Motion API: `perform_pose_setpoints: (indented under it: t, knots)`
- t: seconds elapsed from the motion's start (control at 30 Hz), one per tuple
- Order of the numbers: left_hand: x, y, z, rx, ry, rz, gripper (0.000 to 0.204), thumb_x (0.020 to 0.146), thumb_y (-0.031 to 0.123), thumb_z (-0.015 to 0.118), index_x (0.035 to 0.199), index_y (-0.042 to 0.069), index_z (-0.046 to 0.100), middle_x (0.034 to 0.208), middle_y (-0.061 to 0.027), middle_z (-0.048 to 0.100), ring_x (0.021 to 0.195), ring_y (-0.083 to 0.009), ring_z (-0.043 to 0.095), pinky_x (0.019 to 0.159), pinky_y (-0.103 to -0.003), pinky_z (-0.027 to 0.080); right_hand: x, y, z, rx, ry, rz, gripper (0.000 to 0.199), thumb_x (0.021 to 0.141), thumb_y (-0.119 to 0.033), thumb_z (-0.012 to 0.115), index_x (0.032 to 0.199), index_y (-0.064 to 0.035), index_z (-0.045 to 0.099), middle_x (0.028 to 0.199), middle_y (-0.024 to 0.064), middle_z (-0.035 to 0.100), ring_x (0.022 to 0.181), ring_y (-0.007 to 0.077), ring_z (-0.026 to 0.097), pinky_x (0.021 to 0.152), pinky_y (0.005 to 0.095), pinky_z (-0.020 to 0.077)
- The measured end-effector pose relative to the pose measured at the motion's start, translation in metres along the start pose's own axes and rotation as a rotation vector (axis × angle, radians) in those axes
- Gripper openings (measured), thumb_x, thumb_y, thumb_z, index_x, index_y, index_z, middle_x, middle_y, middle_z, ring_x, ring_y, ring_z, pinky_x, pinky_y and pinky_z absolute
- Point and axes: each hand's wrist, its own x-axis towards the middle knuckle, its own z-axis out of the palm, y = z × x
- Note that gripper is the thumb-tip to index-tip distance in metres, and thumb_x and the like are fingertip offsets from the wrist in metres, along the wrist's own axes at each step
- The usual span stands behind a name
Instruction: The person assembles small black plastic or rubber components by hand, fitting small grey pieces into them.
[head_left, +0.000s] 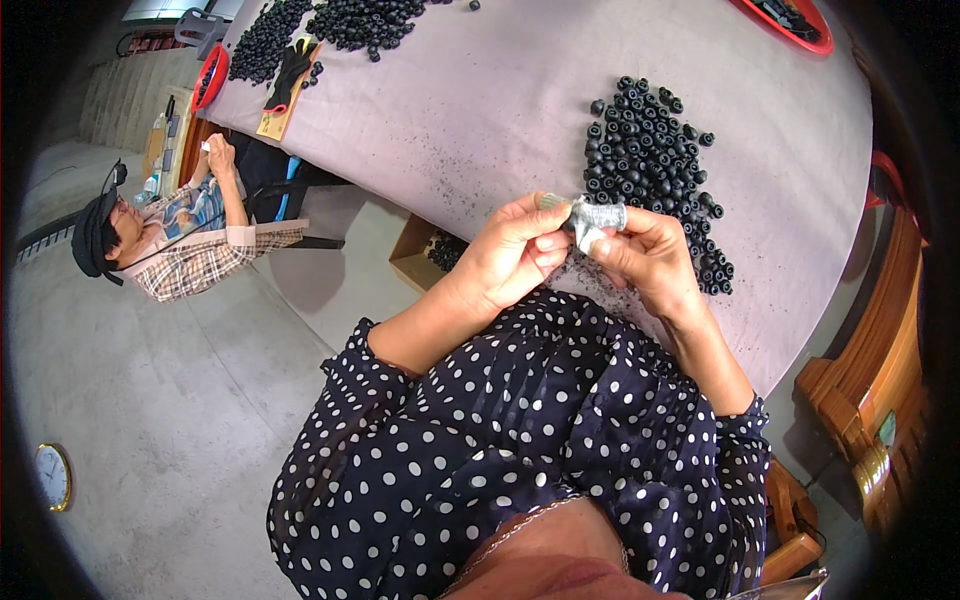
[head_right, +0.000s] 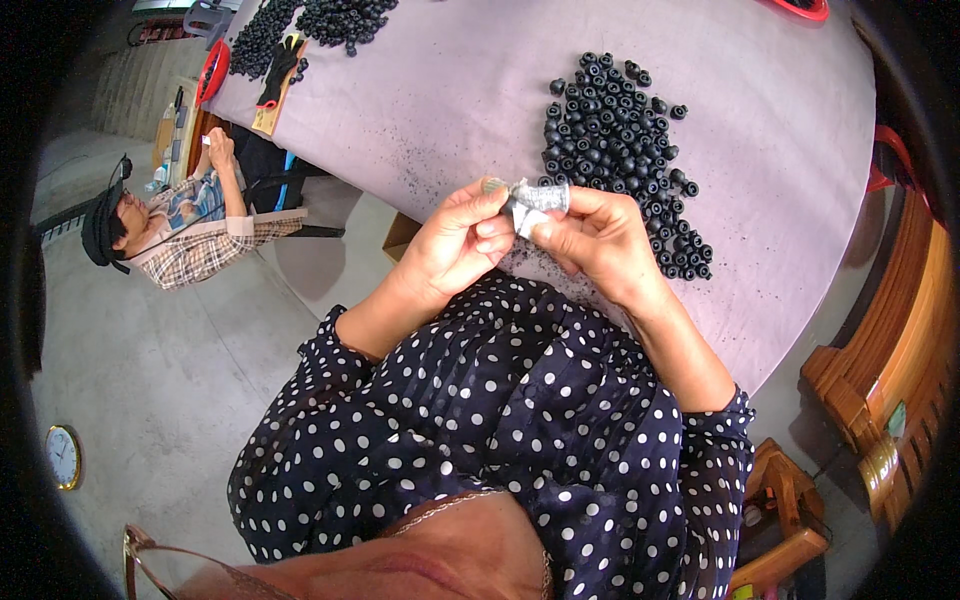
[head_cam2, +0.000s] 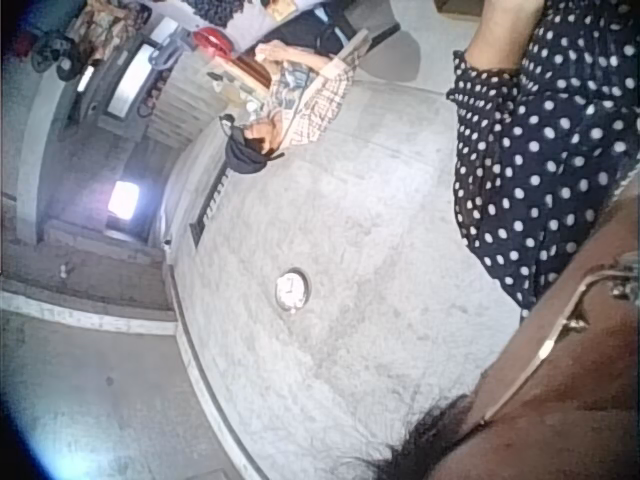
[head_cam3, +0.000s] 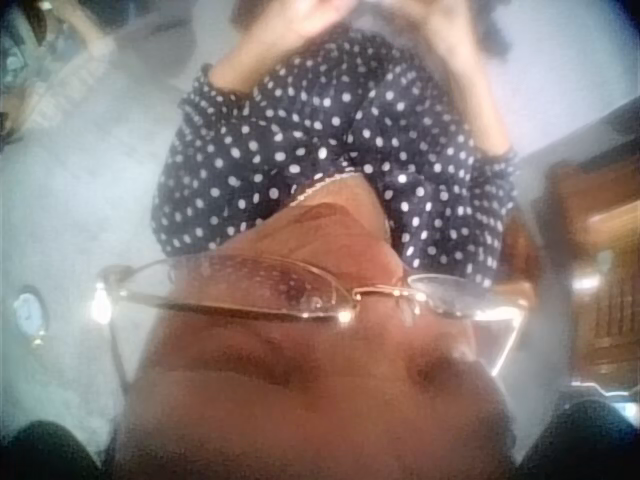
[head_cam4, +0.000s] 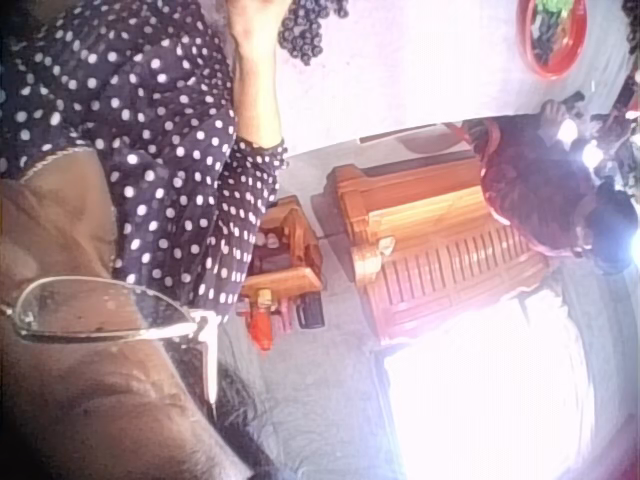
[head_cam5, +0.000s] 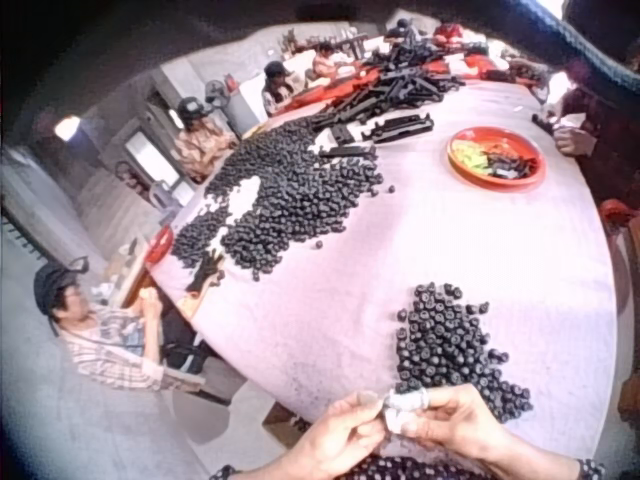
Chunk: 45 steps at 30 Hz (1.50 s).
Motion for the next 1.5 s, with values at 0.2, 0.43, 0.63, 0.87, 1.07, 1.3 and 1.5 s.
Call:
perform_pose_setpoints:
  t: [0.2,0.43,0.63,0.87,1.07,1.3,1.5]
  knots:
    - [0.002,-0.002,0.003,-0.084,0.035,-0.045,0.007,0.087,0.012,0.055,0.089,0.006,0.054,0.078,-0.0023,0.055,0.056,-0.004,0.044,0.049,-0.017,0.037,0.005,0.001,-0.003,0.093,0.002,0.018,0.026,0.079,-0.006,0.064,0.104,0.0017,0.06,0.078,0.0007,0.059,0.052,0.0021,0.043,0.042,0.0164,0.0313]
    - [-0.002,-0.015,0.005,0.055,-0.004,0.011,0.003,0.087,0.01,0.055,0.086,0.007,0.053,0.077,-0.0011,0.054,0.057,-0.0039,0.044,0.05,-0.017,0.037,0.002,0.0,0.001,-0.004,0.025,-0.059,0.024,0.075,0.0,0.067,0.097,0.0004,0.057,0.086,0.0034,0.061,0.072,0.0069,0.057,0.064,0.0201,0.0471]
    - [-0.022,-0.012,-0.004,0.073,-0.075,0.004,0.005,0.086,0.008,0.057,0.084,0.008,0.052,0.076,0.0005,0.052,0.057,-0.0041,0.043,0.049,-0.017,0.035,0.0,0.005,0.007,-0.004,-0.067,-0.002,0.025,0.073,0.003,0.067,0.096,0.0005,0.056,0.088,0.0052,0.062,0.081,0.009,0.058,0.075,0.023,0.0477]
    - [-0.07,0.019,-0.054,0.136,0.124,0.169,0.011,0.087,0.006,0.051,0.096,0.001,0.055,0.081,-0.0052,0.053,0.055,-0.0043,0.038,0.047,-0.016,0.032,-0.003,0.018,0.015,-0.12,-0.014,0.021,0.023,0.071,0.007,0.066,0.092,0.0005,0.058,0.088,0.0019,0.06,0.08,0.0082,0.056,0.074,0.0227,0.0453]
    - [-0.091,0.019,-0.066,0.02,0.146,0.252,0.013,0.089,0.01,0.05,0.097,0.001,0.054,0.086,-0.0057,0.054,0.059,-0.0052,0.041,0.049,-0.016,0.034,-0.005,0.009,0.025,-0.18,-0.105,0.01,0.018,0.082,-0.004,0.059,0.099,0.0009,0.058,0.081,-0.0013,0.058,0.066,0.0042,0.05,0.058,0.0176,0.0405]
    - [-0.048,0.001,-0.01,-0.084,-0.035,0.053,0.014,0.088,0.013,0.053,0.097,0.001,0.054,0.083,-0.0037,0.054,0.061,-0.0056,0.044,0.053,-0.017,0.038,-0.023,-0.001,0.043,-0.141,-0.065,0.011,0.028,0.082,-0.003,0.06,0.108,0.0005,0.052,0.082,-0.0027,0.052,0.071,0.0025,0.049,0.06,0.0149,0.0382]
    - [-0.031,-0.007,0.007,-0.035,-0.073,-0.008,0.015,0.088,0.012,0.052,0.1,0.002,0.054,0.082,-0.0029,0.055,0.062,-0.0049,0.044,0.058,-0.017,0.04,-0.032,-0.001,0.037,-0.142,0.035,-0.062,0.031,0.081,0.0,0.061,0.11,0.0026,0.051,0.087,0.0009,0.055,0.078,0.0058,0.052,0.07,0.0184,0.043]
